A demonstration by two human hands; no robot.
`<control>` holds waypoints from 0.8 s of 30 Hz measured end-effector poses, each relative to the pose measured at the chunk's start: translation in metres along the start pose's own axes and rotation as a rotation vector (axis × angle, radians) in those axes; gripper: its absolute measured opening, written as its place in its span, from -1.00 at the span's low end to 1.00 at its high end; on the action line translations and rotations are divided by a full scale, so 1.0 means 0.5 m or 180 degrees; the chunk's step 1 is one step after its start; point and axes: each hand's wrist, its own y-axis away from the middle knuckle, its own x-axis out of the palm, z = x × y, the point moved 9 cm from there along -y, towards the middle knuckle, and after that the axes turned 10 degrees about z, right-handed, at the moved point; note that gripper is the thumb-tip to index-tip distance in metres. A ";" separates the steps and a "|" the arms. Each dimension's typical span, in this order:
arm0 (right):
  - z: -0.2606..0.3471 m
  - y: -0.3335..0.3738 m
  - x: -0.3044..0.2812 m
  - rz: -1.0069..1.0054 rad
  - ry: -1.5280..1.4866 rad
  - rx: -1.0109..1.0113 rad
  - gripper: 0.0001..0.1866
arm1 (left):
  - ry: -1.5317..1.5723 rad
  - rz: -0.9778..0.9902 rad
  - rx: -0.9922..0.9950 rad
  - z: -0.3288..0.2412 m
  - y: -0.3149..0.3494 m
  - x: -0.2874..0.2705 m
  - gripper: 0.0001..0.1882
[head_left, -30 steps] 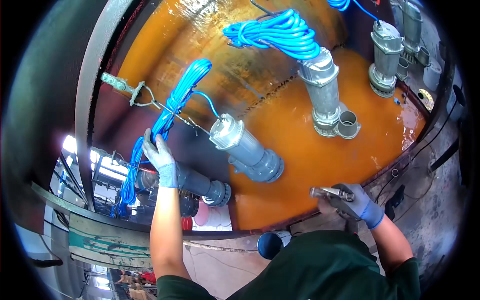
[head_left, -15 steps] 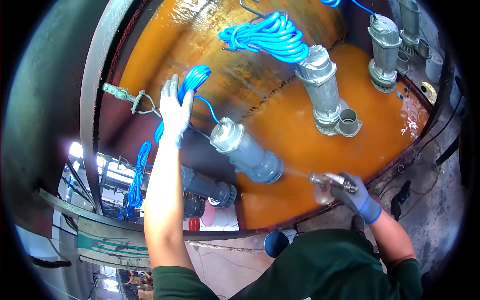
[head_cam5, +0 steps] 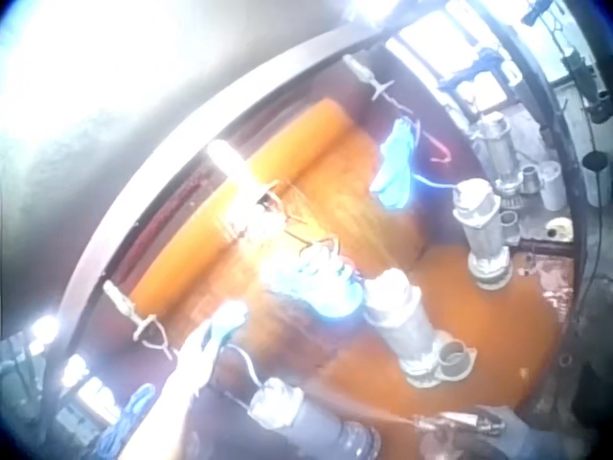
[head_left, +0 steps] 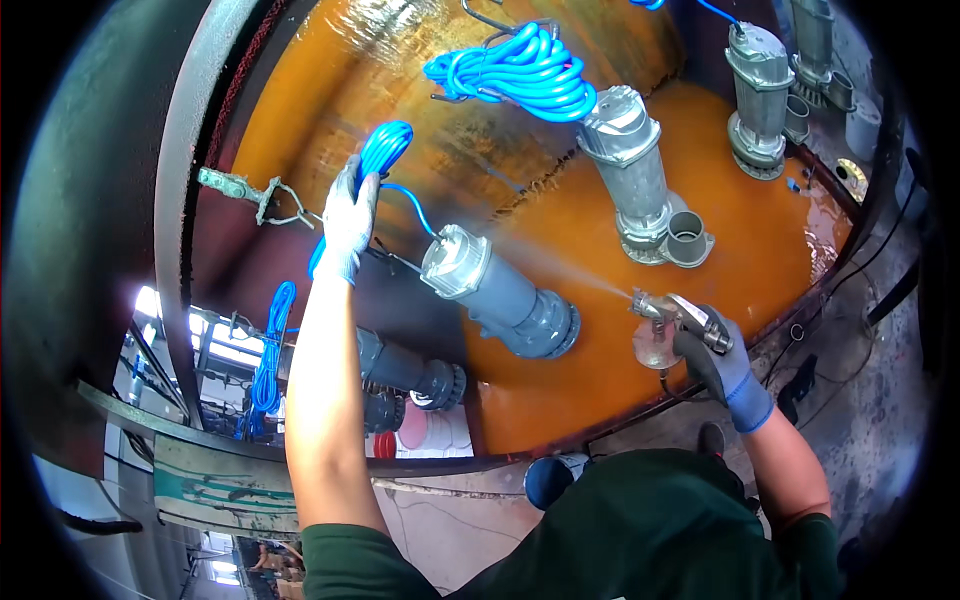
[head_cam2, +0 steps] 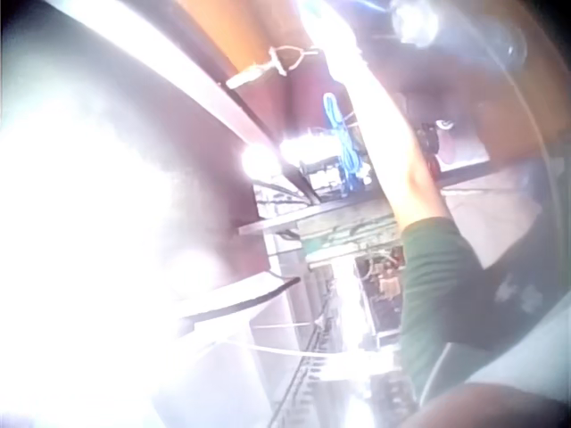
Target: The person turns on a spray booth using a control panel, spray paints hanging water pumps with a spray gun while rotating them by hand, and then operates the control panel to turn it off.
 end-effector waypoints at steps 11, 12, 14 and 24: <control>-0.019 0.000 0.009 -0.0072 -0.0097 0.0327 -0.70 | 0.1092 0.0200 -0.0168 -0.001 0.010 0.006 -0.31; -0.026 -0.006 -0.006 -0.0187 -0.0217 0.0215 -0.70 | 0.1092 0.0212 -0.0167 -0.002 0.008 0.009 -0.31; -0.019 -0.008 -0.006 -0.0217 -0.0218 -0.0056 -0.73 | 0.0738 0.0187 -0.0063 -0.005 0.009 -0.003 -0.31; -0.050 0.009 0.083 0.1091 0.0517 0.0618 -0.72 | 0.0137 -0.0005 0.0073 -0.065 0.053 -0.029 -0.44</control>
